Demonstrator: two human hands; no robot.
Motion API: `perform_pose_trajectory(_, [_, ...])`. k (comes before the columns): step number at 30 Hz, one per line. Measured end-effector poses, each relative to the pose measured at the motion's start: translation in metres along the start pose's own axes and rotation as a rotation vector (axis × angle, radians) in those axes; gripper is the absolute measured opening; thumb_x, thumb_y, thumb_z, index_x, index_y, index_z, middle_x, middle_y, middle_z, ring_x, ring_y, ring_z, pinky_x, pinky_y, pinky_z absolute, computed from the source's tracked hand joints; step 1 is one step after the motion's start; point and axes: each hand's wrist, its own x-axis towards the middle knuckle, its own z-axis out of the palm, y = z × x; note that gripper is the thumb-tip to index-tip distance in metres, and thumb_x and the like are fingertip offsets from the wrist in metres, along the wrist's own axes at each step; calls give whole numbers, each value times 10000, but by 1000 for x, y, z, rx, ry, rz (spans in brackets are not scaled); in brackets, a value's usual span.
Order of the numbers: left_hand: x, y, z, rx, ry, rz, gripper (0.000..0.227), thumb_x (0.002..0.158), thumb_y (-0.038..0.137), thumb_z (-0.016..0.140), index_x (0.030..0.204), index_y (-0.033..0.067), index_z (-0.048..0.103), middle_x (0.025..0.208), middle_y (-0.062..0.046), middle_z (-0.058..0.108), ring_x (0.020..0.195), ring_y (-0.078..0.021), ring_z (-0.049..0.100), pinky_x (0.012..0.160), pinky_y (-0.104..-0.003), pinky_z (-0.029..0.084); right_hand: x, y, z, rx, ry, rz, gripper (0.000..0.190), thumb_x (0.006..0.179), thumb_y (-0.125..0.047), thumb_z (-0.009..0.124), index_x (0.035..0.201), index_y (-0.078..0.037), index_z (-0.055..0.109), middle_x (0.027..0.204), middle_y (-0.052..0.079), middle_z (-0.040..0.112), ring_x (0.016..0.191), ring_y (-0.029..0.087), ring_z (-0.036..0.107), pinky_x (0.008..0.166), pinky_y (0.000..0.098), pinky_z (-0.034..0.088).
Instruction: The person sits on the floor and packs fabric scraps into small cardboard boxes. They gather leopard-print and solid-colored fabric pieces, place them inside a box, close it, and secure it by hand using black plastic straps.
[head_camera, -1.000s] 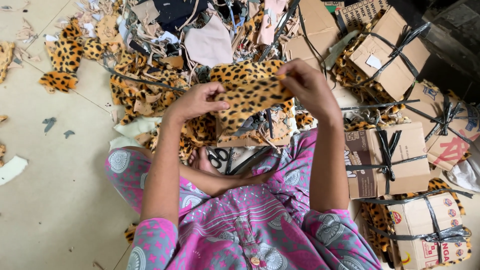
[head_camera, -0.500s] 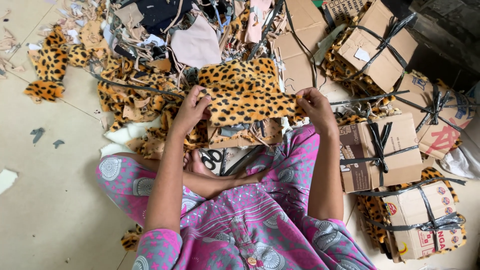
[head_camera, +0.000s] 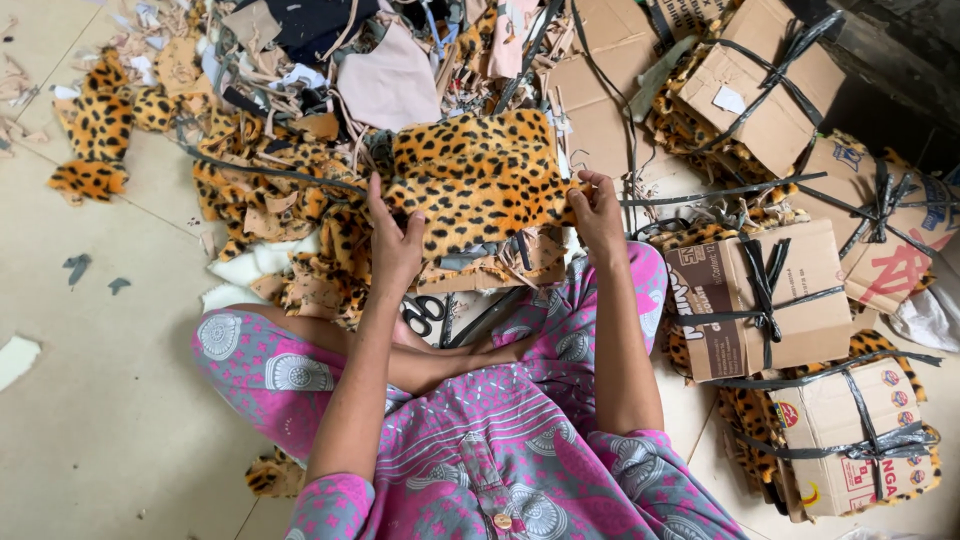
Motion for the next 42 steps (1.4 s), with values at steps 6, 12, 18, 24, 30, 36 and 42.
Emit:
perform_pose_trajectory(6, [3, -1, 8, 165, 108, 124, 682, 1063, -21, 423, 1636, 114, 81, 1593, -390, 173, 1447, -599, 240, 1057, -737, 346, -10, -20, 7, -293, 110, -155, 369, 1013, -117, 655, 1361, -57, 548, 1083, 221, 671, 984, 343, 699, 781, 445, 611])
perform_pose_trajectory(12, [5, -42, 33, 786, 369, 285, 733, 1013, 63, 629, 1628, 103, 233, 1420, -334, 381, 1283, -483, 518, 957, -612, 549, -23, -33, 57, -791, 279, -419, 505, 1006, -121, 687, 1475, -75, 505, 1442, 220, 448, 1377, 391, 421, 1147, 570, 376])
perform_pose_trajectory(18, [29, -52, 66, 976, 231, 456, 601, 1111, 344, 485, 1653, 228, 252, 1725, -98, 54, 1573, -316, -46, 1212, -620, -47, -40, -28, 121, -1270, -5, -561, 653, 1092, -596, 289, 1669, -315, 170, 1726, 74, -73, 1555, 321, -129, 1207, 535, -126])
perform_pose_trajectory(24, [60, -79, 67, 1039, 89, 434, 615, 1108, 532, 313, 1644, 233, 293, 1720, -33, 158, 1581, -284, 16, 1197, -625, -104, -28, -8, 129, -1308, 93, -831, 656, 1090, -518, 478, 1671, -298, 268, 1736, 79, 50, 1567, 340, -79, 1204, 525, -127])
perform_pose_trajectory(30, [91, -91, 72, 1069, 82, 425, 594, 1092, 577, 279, 1579, 272, 432, 1647, 11, 364, 1564, -247, 154, 1226, -595, -34, -4, -10, 131, -1243, -266, -316, 684, 1073, -563, 405, 1671, -414, 109, 1729, 16, -72, 1552, 385, -117, 1220, 608, -20])
perform_pose_trajectory(36, [93, -81, 75, 1012, -4, 401, 595, 1083, 583, 271, 1529, 262, 500, 1631, 23, 387, 1559, -250, 185, 1226, -630, -9, -6, -22, 127, -1231, -300, -213, 680, 1078, -527, 405, 1671, -391, 101, 1730, 25, -52, 1557, 400, -65, 1225, 607, 45])
perform_pose_trajectory(42, [97, -89, 70, 978, -7, 408, 605, 1101, 558, 245, 1558, 233, 472, 1646, 0, 366, 1563, -259, 169, 1230, -607, -30, -2, -30, 134, -1256, -332, -204, 683, 1077, -535, 367, 1676, -356, 91, 1726, 62, -63, 1550, 425, -75, 1218, 639, 38])
